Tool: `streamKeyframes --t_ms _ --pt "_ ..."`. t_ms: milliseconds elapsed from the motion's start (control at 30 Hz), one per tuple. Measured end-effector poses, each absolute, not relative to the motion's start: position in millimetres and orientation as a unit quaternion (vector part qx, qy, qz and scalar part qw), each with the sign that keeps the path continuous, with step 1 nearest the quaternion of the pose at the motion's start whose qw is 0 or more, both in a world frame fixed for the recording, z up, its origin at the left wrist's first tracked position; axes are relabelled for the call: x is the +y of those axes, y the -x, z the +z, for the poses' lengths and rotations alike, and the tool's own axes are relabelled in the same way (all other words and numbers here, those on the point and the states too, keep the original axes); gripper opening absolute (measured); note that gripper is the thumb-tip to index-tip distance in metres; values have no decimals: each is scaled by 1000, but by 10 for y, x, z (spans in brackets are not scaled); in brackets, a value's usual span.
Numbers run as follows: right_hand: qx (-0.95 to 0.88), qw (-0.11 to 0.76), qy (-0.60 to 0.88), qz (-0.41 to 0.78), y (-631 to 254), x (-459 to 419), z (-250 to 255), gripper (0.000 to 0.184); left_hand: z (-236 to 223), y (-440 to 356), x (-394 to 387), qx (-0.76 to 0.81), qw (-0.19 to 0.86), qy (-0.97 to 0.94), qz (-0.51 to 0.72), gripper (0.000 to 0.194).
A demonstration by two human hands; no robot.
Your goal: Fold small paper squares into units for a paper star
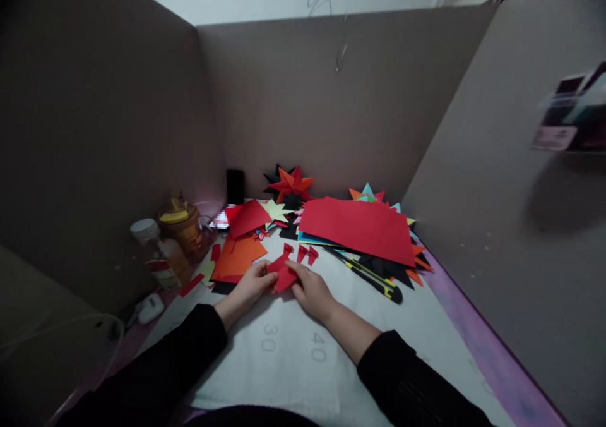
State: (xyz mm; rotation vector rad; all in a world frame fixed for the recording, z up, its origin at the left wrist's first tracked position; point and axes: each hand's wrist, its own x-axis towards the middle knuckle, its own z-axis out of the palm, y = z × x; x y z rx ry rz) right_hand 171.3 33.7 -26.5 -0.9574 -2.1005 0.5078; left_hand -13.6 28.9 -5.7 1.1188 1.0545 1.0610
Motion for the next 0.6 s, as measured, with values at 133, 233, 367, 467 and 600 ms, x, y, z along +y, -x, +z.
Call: streamKeyframes --t_ms 133,233,367,467,600 --pt "-813 376 397 199 -1711 387 -299 51 -114 118 349 463 596 -494 432 26" --pt "-805 393 402 190 -1717 409 -315 40 -130 124 368 460 603 -492 428 29" --pt "-793 411 408 189 -1719 440 -308 23 -121 152 384 450 608 -478 446 31" --pt "-792 413 404 199 -1719 461 -288 20 -119 169 395 455 596 -485 450 29" --pt "-788 415 406 206 -1723 468 -266 20 -114 174 399 469 589 -498 430 28"
